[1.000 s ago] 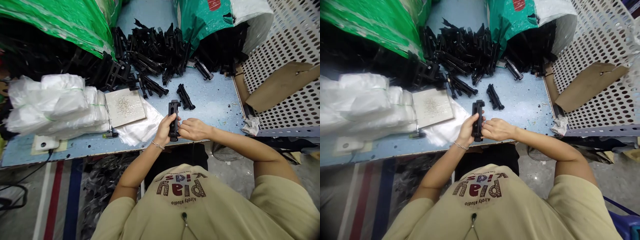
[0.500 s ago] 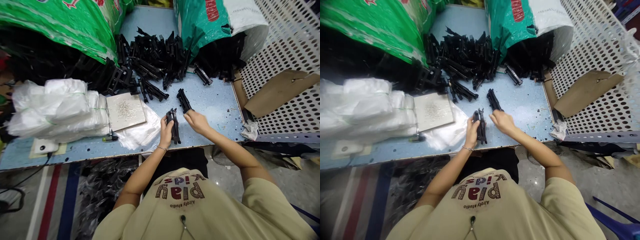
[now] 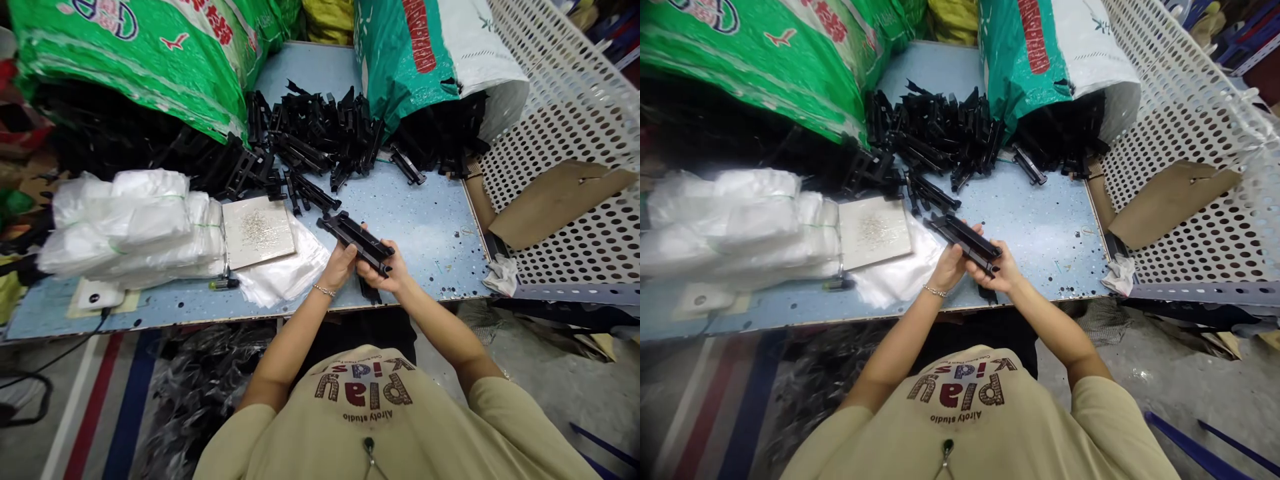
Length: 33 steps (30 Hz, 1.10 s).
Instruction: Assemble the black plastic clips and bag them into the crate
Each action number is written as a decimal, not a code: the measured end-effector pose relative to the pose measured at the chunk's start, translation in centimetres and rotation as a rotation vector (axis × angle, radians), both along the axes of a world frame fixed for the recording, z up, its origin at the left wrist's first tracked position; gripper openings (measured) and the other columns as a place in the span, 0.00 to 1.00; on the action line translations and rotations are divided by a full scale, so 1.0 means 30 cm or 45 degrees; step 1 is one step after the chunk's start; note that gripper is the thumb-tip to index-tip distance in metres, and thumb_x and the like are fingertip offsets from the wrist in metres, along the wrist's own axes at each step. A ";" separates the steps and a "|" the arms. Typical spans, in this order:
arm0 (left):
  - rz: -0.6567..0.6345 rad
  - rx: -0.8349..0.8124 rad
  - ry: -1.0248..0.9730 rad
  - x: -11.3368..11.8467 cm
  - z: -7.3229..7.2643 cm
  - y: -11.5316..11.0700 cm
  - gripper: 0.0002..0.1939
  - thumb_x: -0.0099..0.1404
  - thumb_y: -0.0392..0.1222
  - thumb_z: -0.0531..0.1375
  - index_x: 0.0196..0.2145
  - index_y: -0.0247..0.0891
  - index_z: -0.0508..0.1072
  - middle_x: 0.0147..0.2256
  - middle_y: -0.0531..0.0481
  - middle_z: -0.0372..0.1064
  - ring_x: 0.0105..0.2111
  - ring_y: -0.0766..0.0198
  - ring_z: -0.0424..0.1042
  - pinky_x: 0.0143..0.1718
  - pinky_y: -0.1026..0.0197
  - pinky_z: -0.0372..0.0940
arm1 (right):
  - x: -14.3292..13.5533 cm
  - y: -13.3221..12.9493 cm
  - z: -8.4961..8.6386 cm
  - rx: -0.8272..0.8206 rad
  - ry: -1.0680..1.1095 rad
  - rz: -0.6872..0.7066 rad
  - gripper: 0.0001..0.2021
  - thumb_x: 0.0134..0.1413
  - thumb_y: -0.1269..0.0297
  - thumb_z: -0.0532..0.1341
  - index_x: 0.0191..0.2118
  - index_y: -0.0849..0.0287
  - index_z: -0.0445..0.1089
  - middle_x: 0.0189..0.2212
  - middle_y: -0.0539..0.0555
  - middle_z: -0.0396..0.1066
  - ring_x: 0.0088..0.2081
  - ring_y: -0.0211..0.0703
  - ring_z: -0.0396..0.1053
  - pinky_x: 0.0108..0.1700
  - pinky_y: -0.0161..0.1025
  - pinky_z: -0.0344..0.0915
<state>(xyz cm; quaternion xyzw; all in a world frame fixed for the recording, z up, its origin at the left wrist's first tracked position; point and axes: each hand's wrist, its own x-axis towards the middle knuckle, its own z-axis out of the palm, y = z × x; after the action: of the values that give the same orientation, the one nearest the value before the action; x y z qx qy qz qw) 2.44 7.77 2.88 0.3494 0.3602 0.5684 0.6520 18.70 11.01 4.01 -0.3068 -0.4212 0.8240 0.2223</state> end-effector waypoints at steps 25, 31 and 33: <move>-0.219 -0.165 -0.002 -0.053 0.144 -0.106 0.43 0.66 0.53 0.65 0.70 0.51 0.46 0.39 0.53 0.73 0.24 0.68 0.74 0.22 0.65 0.69 | 0.036 0.039 0.197 1.598 -0.974 -0.098 0.26 0.69 0.38 0.48 0.40 0.58 0.67 0.34 0.57 0.71 0.37 0.47 0.66 0.37 0.42 0.62; -0.381 -0.396 -0.143 -0.070 0.156 -0.099 0.30 0.66 0.53 0.63 0.61 0.47 0.57 0.39 0.52 0.74 0.22 0.65 0.75 0.19 0.63 0.71 | 0.078 0.086 0.259 2.001 -0.980 0.373 0.20 0.74 0.51 0.47 0.34 0.54 0.66 0.29 0.58 0.68 0.35 0.49 0.61 0.35 0.45 0.57; -0.437 -0.453 -0.184 -0.070 0.150 -0.102 0.27 0.67 0.52 0.63 0.59 0.47 0.59 0.39 0.51 0.74 0.21 0.65 0.75 0.19 0.64 0.71 | 0.090 0.099 0.262 1.982 -0.911 0.499 0.20 0.74 0.54 0.46 0.32 0.53 0.65 0.27 0.57 0.66 0.33 0.48 0.59 0.35 0.45 0.56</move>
<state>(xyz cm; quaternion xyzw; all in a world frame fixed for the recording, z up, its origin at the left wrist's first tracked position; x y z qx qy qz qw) 0.35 4.72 7.39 0.2437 0.3423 0.4007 0.8142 21.40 13.97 11.87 -0.2302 -0.9531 0.1806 0.0777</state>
